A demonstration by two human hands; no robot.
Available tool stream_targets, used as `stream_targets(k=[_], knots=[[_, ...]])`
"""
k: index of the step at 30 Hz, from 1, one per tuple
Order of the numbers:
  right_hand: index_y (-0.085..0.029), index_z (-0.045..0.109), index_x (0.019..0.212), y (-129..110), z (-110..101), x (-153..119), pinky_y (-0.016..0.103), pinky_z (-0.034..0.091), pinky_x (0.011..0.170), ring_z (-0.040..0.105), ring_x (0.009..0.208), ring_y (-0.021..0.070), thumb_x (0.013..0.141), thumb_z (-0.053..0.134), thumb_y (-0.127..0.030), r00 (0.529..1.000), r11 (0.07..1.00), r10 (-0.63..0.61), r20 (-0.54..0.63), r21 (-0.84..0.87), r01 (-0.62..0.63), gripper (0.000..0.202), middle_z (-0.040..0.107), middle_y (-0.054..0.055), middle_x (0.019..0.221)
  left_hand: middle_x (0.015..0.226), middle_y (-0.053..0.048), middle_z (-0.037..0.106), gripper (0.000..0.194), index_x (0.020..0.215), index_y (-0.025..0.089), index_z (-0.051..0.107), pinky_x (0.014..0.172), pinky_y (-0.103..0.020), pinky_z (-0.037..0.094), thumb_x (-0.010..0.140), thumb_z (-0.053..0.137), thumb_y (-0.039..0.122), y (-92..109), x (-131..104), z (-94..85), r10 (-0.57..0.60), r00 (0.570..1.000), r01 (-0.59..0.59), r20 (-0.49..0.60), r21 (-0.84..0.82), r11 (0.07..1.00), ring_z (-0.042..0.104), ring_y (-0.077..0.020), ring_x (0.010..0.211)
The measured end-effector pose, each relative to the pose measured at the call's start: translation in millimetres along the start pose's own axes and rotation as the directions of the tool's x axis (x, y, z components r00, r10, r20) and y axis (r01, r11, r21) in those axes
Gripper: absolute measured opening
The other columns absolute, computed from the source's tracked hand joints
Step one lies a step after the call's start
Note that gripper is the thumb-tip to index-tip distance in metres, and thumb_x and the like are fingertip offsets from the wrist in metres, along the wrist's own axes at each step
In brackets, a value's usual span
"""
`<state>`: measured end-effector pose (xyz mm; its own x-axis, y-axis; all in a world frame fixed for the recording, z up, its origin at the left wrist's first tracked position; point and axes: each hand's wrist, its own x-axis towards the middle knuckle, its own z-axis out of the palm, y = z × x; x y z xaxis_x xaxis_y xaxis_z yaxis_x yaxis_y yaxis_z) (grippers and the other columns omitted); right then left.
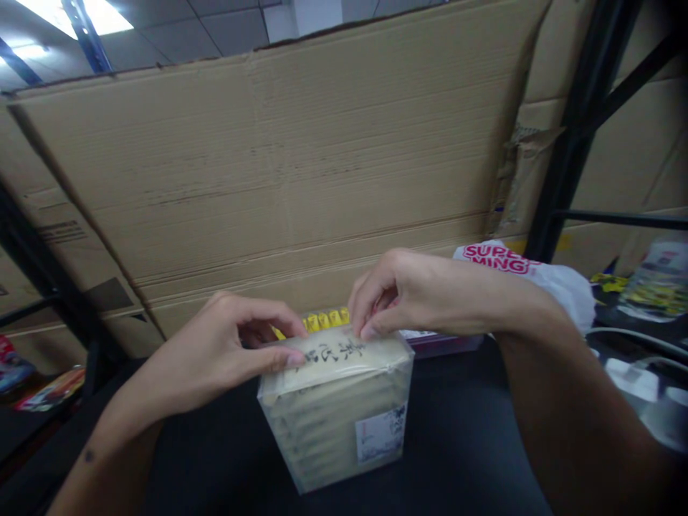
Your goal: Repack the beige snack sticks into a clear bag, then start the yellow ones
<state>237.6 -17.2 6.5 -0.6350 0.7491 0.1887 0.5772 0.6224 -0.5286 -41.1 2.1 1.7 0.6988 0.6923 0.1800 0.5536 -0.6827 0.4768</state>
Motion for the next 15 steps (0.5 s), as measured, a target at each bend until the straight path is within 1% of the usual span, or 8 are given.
stream_targets(k=[2, 4, 5, 7, 9, 11, 13, 15], knots=[[-0.021, 0.08, 0.091, -2.0, 4.3, -1.3, 0.029, 0.045, 0.068, 0.067, 0.081, 0.0202, 0.084, 0.076, -0.045, 1.0, 0.999, -0.003, -0.007, -0.04, 0.003, 0.025, 0.076, 0.003, 0.089, 0.078, -0.001, 0.078, 0.026, 0.098, 0.025, 0.083, 0.059, -0.024, 0.053, 0.088, 0.073, 0.047, -0.2, 0.3, -1.9, -0.017, 1.0, 0.018, 0.023, -0.023, 1.0, 0.072, -0.019, 0.07], [-0.023, 0.075, 0.104, -5.9, 12.0, -0.3, 0.029, 0.044, 0.068, 0.065, 0.086, 0.0213, 0.072, 0.085, -0.054, 1.0, 0.995, -0.005, -0.005, -0.097, 0.005, 0.046, 0.074, 0.002, 0.097, 0.083, -0.002, 0.08, 0.025, 0.097, 0.025, 0.083, 0.063, -0.025, 0.055, 0.09, 0.071, 0.045, -1.6, 0.4, -3.6, -0.017, 1.0, 0.018, 0.015, -0.034, 0.999, 0.073, -0.0203, 0.074], [-0.024, 0.071, 0.111, -7.8, 16.4, 1.2, 0.029, 0.043, 0.068, 0.065, 0.088, 0.0219, 0.068, 0.088, -0.053, 1.0, 0.992, 0.001, -0.007, -0.124, -0.001, 0.055, 0.072, 0.002, 0.1, 0.087, -0.003, 0.081, 0.025, 0.097, 0.024, 0.084, 0.066, -0.027, 0.056, 0.091, 0.07, 0.044, -3.0, 0.3, -4.3, -0.009, 1.0, 0.008, -0.019, -0.027, 1.0, 0.074, -0.0209, 0.077], [-0.025, 0.064, 0.119, -9.6, 23.5, 5.8, 0.028, 0.042, 0.07, 0.063, 0.093, 0.0232, 0.067, 0.088, -0.044, 1.0, 0.986, 0.007, -0.019, -0.167, -0.01, 0.06, 0.069, 0.003, 0.103, 0.092, -0.004, 0.082, 0.024, 0.095, 0.023, 0.084, 0.071, -0.028, 0.057, 0.091, 0.069, 0.042, -7.2, -0.4, -5.4, 0.016, 0.985, -0.013, -0.17, 0.017, 1.0, 0.075, -0.0213, 0.081], [-0.025, 0.061, 0.117, -6.0, 25.9, 11.7, 0.029, 0.041, 0.072, 0.061, 0.095, 0.0236, 0.074, 0.082, -0.039, 0.998, 0.983, -0.008, -0.061, -0.182, -0.003, 0.049, 0.067, 0.003, 0.101, 0.094, -0.004, 0.082, 0.022, 0.093, 0.022, 0.083, 0.073, -0.028, 0.057, 0.09, 0.071, 0.04, -12.2, -1.9, -6.8, 0.045, 0.925, -0.025, -0.378, 0.057, 0.998, 0.074, -0.0209, 0.083], [-0.024, 0.06, 0.11, 5.1, 24.5, 19.0, 0.029, 0.04, 0.071, 0.06, 0.092, 0.0226, 0.079, 0.077, -0.041, 0.988, 0.991, -0.031, -0.15, -0.131, 0.011, 0.039, 0.067, 0.003, 0.098, 0.094, -0.005, 0.082, 0.023, 0.093, 0.02, 0.083, 0.073, -0.028, 0.057, 0.089, 0.073, 0.04, -16.3, -4.2, -9.6, 0.061, 0.828, -0.037, -0.557, 0.055, 0.998, 0.074, -0.0198, 0.082], [-0.023, 0.057, 0.102, 23.6, 24.5, 29.8, 0.029, 0.04, 0.067, 0.059, 0.084, 0.0204, 0.082, 0.074, -0.045, 0.958, 1.0, 0.002, -0.287, -0.015, -0.007, 0.035, 0.066, 0.002, 0.092, 0.092, -0.006, 0.081, 0.024, 0.094, 0.018, 0.082, 0.071, -0.028, 0.056, 0.089, 0.073, 0.04, -18.9, -5.9, -13.9, 0.063, 0.739, -0.041, -0.671, 0.048, 0.998, 0.072, -0.0188, 0.077], [-0.022, 0.053, 0.097, 46.8, 31.8, 45.7, 0.029, 0.04, 0.063, 0.057, 0.076, 0.0188, 0.083, 0.072, -0.049, 0.894, 0.99, 0.115, -0.433, 0.129, -0.065, 0.036, 0.065, 0.002, 0.087, 0.09, -0.005, 0.081, 0.025, 0.093, 0.018, 0.081, 0.068, -0.029, 0.056, 0.09, 0.071, 0.041, -21.8, -4.9, -17.5, 0.055, 0.695, 0.002, -0.717, 0.079, 0.997, 0.072, -0.0191, 0.075]])
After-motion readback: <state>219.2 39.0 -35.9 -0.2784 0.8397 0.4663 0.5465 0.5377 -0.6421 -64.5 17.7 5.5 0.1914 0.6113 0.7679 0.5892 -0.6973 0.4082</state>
